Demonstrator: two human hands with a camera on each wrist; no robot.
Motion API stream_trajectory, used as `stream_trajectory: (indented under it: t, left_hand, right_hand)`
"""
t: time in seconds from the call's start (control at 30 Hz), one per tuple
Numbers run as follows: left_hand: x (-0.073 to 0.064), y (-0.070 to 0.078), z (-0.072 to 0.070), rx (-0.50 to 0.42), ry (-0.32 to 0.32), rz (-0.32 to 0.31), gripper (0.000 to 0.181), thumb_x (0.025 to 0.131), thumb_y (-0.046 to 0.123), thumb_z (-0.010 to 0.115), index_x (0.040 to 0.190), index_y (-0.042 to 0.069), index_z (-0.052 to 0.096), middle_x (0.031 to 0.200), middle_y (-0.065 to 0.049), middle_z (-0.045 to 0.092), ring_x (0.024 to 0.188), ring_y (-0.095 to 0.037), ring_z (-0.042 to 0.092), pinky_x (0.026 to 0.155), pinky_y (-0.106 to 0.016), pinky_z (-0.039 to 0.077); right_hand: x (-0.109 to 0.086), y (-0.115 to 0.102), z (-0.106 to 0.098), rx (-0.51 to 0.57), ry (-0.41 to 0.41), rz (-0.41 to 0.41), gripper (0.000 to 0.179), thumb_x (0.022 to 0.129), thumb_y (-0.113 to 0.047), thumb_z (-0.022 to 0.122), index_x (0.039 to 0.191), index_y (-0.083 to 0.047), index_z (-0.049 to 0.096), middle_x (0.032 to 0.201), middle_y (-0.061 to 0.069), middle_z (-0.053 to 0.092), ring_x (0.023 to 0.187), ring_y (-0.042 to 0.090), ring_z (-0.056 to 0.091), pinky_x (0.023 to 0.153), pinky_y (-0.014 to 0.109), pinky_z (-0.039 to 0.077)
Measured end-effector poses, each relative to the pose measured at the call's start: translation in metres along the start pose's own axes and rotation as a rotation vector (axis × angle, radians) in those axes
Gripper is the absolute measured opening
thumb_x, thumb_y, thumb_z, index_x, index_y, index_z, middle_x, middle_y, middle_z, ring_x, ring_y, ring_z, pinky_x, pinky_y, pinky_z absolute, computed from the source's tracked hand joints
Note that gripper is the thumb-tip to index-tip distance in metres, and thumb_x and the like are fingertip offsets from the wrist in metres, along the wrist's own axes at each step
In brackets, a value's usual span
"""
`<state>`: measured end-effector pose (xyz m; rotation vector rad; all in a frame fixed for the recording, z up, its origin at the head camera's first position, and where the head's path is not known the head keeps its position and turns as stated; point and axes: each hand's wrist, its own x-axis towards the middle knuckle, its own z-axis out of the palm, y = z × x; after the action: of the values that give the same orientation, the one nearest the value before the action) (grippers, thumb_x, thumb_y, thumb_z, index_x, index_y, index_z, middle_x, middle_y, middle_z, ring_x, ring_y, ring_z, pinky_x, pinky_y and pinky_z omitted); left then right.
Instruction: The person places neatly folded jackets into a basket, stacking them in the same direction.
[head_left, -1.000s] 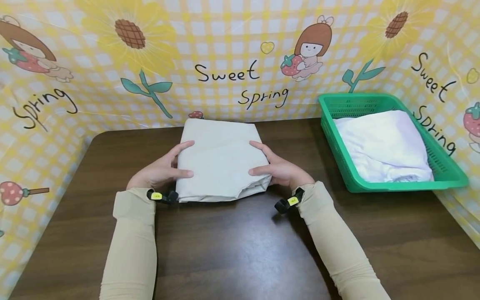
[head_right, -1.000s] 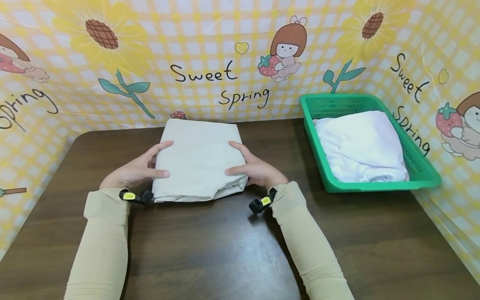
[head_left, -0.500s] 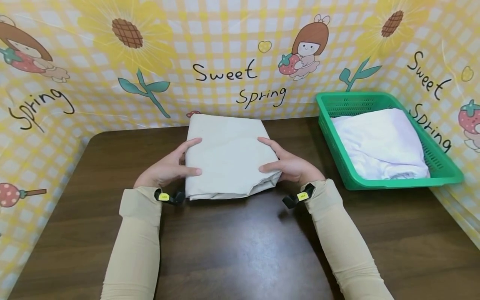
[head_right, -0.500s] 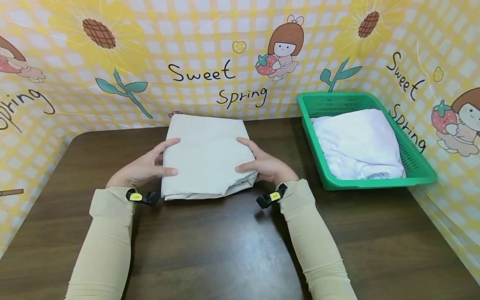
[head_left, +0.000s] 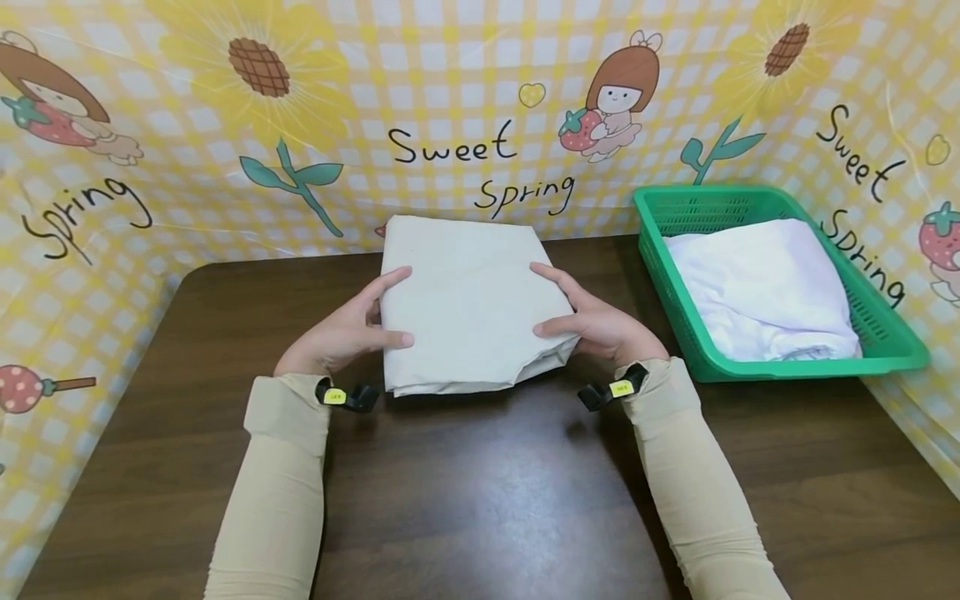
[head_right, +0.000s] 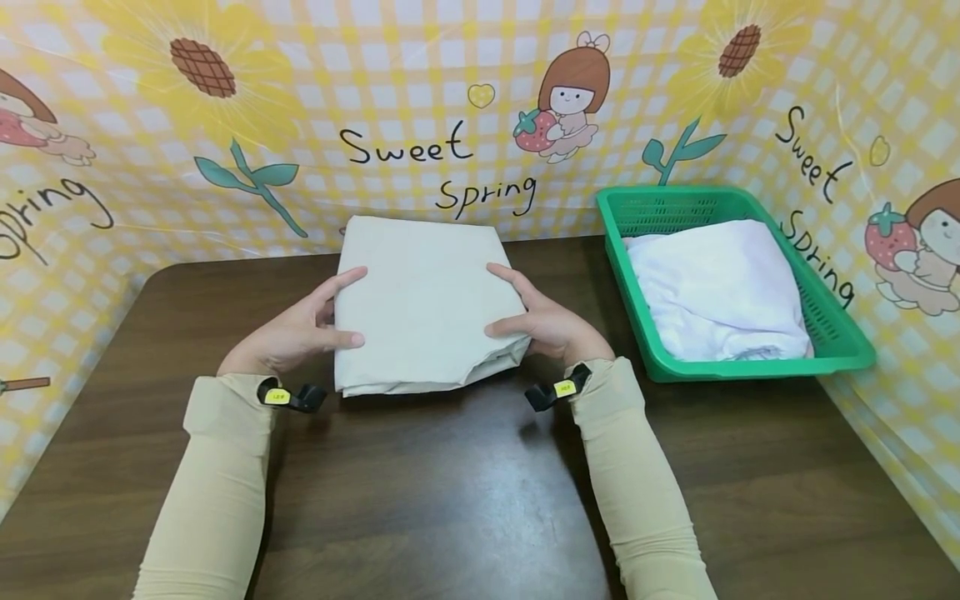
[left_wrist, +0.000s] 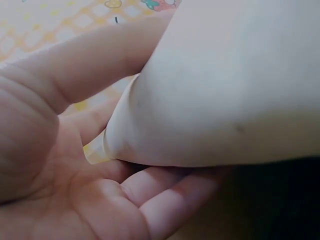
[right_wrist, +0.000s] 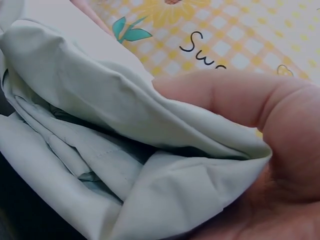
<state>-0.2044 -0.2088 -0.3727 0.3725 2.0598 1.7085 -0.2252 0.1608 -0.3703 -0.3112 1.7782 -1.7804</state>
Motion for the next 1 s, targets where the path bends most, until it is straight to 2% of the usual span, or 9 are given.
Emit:
stream_trajectory:
  t: [0.23, 0.47, 0.67, 0.77, 1.0]
  left_hand:
    - [0.002, 0.007, 0.007, -0.029, -0.003, 0.050, 0.100, 0.089, -0.003, 0.073, 0.163, 0.033, 0.015, 0.146, -0.025, 0.037, 0.114, -0.028, 0.058, 0.090, -0.033, 0.054]
    - [0.002, 0.015, 0.015, -0.110, 0.004, 0.084, 0.100, 0.090, -0.007, 0.069, 0.163, 0.035, 0.015, 0.153, -0.019, 0.033, 0.120, -0.029, 0.057, 0.091, -0.033, 0.054]
    - [0.002, 0.018, 0.020, -0.199, -0.007, 0.129, 0.098, 0.092, -0.013, 0.062, 0.163, 0.035, 0.014, 0.160, -0.014, 0.028, 0.125, -0.030, 0.056, 0.092, -0.033, 0.054]
    - [0.002, 0.019, 0.023, -0.231, -0.016, 0.160, 0.098, 0.092, -0.013, 0.062, 0.163, 0.036, 0.013, 0.161, -0.014, 0.027, 0.126, -0.030, 0.056, 0.093, -0.033, 0.054]
    - [0.007, 0.019, 0.033, -0.294, 0.006, 0.208, 0.097, 0.093, -0.013, 0.060, 0.162, 0.038, 0.014, 0.163, -0.014, 0.026, 0.124, -0.028, 0.058, 0.092, -0.033, 0.054]
  right_hand:
    - [-0.005, -0.006, -0.006, 0.040, 0.027, -0.056, 0.079, 0.099, -0.001, 0.056, 0.161, -0.036, 0.020, 0.150, 0.015, 0.034, 0.094, 0.024, 0.067, 0.076, 0.036, 0.056]
    - [-0.012, -0.014, -0.011, 0.021, 0.064, -0.081, 0.079, 0.100, -0.001, 0.056, 0.161, -0.037, 0.021, 0.152, 0.013, 0.032, 0.103, 0.023, 0.064, 0.079, 0.036, 0.056]
    - [-0.019, -0.020, -0.017, 0.024, 0.074, -0.120, 0.079, 0.100, 0.002, 0.053, 0.162, -0.035, 0.020, 0.151, 0.014, 0.030, 0.098, 0.022, 0.067, 0.077, 0.034, 0.057]
    - [-0.024, -0.023, -0.019, 0.020, 0.090, -0.137, 0.079, 0.100, 0.002, 0.053, 0.162, -0.034, 0.020, 0.151, 0.013, 0.029, 0.100, 0.021, 0.066, 0.078, 0.033, 0.057]
    - [-0.034, -0.029, -0.023, 0.045, 0.119, -0.192, 0.078, 0.100, 0.003, 0.052, 0.161, -0.032, 0.020, 0.147, 0.010, 0.035, 0.110, 0.019, 0.062, 0.081, 0.034, 0.057]
